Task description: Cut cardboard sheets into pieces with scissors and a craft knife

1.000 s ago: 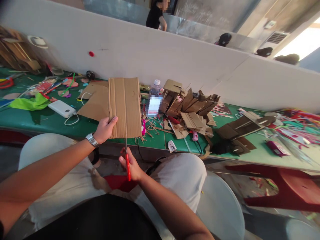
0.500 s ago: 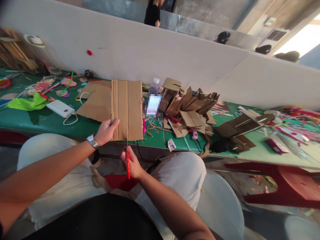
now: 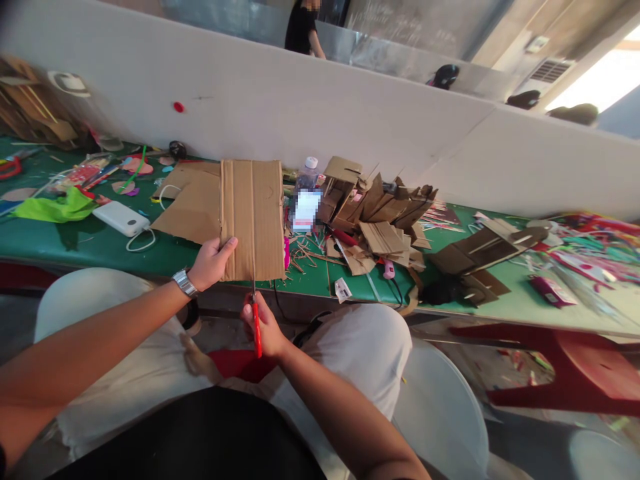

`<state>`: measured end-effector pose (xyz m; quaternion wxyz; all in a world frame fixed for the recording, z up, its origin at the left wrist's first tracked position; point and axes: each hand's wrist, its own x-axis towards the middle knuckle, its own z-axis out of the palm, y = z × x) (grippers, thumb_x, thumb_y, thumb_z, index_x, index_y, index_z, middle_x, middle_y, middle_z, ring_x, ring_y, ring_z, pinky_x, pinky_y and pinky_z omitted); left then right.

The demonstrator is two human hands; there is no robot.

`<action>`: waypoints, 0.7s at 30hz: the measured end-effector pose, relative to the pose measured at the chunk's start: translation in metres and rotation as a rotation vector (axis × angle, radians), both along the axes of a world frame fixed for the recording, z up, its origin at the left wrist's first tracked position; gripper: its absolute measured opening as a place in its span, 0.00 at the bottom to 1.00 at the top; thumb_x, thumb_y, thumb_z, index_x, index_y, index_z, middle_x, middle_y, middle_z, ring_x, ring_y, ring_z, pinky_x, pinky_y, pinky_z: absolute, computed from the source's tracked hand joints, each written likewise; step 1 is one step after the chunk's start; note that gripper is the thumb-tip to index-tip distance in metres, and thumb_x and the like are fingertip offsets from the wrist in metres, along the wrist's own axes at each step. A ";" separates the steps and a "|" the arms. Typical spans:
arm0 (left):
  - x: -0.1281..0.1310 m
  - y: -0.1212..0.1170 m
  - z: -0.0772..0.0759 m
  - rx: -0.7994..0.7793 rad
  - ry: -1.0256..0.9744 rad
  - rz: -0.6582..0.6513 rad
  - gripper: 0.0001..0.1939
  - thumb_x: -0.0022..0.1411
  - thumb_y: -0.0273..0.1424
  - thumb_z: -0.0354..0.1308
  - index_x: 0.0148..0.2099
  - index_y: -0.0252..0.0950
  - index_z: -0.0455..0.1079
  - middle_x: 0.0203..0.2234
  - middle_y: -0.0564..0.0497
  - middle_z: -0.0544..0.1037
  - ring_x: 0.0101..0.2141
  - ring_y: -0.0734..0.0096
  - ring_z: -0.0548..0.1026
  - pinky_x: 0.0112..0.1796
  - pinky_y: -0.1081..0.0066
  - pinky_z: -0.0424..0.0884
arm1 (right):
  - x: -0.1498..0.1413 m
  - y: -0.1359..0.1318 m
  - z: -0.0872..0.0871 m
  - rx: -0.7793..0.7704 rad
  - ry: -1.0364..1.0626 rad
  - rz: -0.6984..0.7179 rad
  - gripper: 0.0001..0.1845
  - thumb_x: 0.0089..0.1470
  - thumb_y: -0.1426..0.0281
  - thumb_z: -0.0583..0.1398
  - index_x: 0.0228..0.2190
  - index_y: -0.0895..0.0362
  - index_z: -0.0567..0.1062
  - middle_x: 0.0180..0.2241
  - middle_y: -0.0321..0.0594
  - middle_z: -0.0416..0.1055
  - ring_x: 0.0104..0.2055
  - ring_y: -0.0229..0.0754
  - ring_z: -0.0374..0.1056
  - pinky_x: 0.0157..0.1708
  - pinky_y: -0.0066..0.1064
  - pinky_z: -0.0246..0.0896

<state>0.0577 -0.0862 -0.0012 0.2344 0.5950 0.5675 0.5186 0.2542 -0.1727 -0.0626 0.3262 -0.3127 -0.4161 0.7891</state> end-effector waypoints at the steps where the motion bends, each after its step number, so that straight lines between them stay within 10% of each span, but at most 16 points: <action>1: 0.000 0.000 0.000 -0.001 0.001 0.000 0.28 0.69 0.49 0.55 0.22 0.42 0.52 0.15 0.57 0.56 0.21 0.72 0.55 0.25 0.66 0.51 | 0.000 0.000 0.000 -0.001 -0.004 -0.001 0.34 0.52 0.37 0.68 0.38 0.49 0.62 0.26 0.24 0.57 0.18 0.28 0.47 0.16 0.22 0.39; 21: -0.001 0.002 -0.006 -0.026 0.011 0.014 0.29 0.68 0.52 0.55 0.22 0.42 0.53 0.15 0.57 0.58 0.21 0.72 0.57 0.25 0.66 0.52 | -0.003 -0.002 0.000 0.086 -0.092 0.001 0.31 0.57 0.38 0.65 0.38 0.49 0.61 0.22 0.21 0.60 0.14 0.29 0.55 0.13 0.21 0.53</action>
